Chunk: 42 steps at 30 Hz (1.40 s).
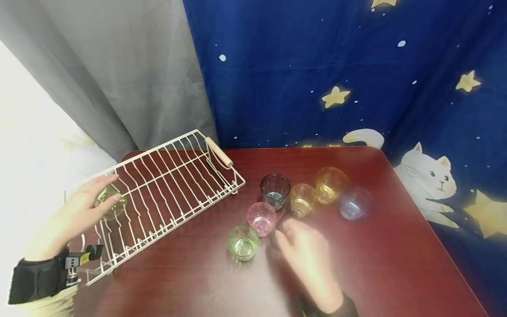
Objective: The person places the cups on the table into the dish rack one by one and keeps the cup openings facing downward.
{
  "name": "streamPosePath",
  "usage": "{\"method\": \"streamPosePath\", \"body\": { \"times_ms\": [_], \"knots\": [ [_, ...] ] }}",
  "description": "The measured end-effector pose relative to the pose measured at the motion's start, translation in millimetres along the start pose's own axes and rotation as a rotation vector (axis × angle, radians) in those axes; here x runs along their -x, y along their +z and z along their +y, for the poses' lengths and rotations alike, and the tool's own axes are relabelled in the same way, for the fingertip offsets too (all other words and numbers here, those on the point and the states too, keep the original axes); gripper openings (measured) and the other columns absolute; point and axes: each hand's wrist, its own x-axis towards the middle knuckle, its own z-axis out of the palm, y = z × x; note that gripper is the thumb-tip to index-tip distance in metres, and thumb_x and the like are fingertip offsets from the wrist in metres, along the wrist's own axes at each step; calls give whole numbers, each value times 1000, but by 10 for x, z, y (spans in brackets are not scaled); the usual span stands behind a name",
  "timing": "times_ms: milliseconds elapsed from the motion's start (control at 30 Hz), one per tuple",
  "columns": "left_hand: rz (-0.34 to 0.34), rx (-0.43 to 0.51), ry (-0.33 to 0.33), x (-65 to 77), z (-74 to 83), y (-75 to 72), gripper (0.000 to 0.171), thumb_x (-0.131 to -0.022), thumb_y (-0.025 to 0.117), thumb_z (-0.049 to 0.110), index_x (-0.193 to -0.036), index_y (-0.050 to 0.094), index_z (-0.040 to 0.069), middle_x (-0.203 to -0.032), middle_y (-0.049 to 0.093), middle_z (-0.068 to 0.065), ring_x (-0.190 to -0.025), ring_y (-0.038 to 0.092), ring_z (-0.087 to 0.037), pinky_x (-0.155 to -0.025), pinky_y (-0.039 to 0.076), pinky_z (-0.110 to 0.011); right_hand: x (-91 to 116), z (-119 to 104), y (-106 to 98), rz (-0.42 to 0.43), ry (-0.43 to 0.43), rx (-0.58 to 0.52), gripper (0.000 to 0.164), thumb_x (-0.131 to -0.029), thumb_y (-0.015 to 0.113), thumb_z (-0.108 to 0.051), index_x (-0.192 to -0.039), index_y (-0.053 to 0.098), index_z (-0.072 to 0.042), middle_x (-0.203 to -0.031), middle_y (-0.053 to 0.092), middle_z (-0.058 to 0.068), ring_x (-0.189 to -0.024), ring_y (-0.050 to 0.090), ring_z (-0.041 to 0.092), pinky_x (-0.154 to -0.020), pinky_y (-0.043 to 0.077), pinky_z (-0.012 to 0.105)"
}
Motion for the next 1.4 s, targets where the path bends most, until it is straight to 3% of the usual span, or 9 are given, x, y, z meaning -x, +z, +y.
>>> {"method": "streamPosePath", "body": {
  "times_ms": [300, 567, 800, 967, 1400],
  "knots": [
    [14, -27, 44, -29, 366, 141, 55, -96, 56, 20, -142, 41, -7, -142, 44, -31, -130, 41, -48, -107, 34, -63, -82, 8, -38, 111, -20, -67, 13, -77, 78, -18, -78, 67, -24, -68, 66, -13, -61, 59, 1, -54, 45, 25],
    [48, -18, 36, -2, 586, 338, 52, -95, 56, 18, -141, 44, -3, -144, 46, -25, -132, 43, -45, -110, 34, -60, -111, -9, -2, 137, -3, -174, 11, -80, 77, -13, -81, 68, -20, -68, 66, -10, -62, 55, -8, -58, 43, 8],
    [165, 15, 51, 39, 828, 551, 47, -94, 58, 19, -138, 50, 3, -138, 54, -17, -126, 53, -36, -103, 46, -54, -64, -27, 50, 155, 64, -252, 14, -80, 77, -12, -80, 66, -20, -69, 64, -10, -62, 54, -9, -59, 44, 7],
    [235, 68, 47, 65, 1021, 680, 44, -93, 61, 20, -136, 54, 8, -136, 57, -11, -123, 57, -31, -96, 52, -50, -53, -49, 87, 192, 57, -337, 17, -79, 78, -10, -79, 65, -19, -70, 65, -9, -62, 56, -8, -57, 44, 8],
    [348, 178, 75, 171, 1400, 1055, 38, -88, 68, 17, -126, 62, 11, -129, 63, -6, -119, 61, -23, -98, 53, -42, 50, -191, 182, 284, 4, -493, 17, -80, 76, -2, -83, 67, -16, -71, 68, -7, -65, 57, -6, -61, 46, 11]
  ]
}}
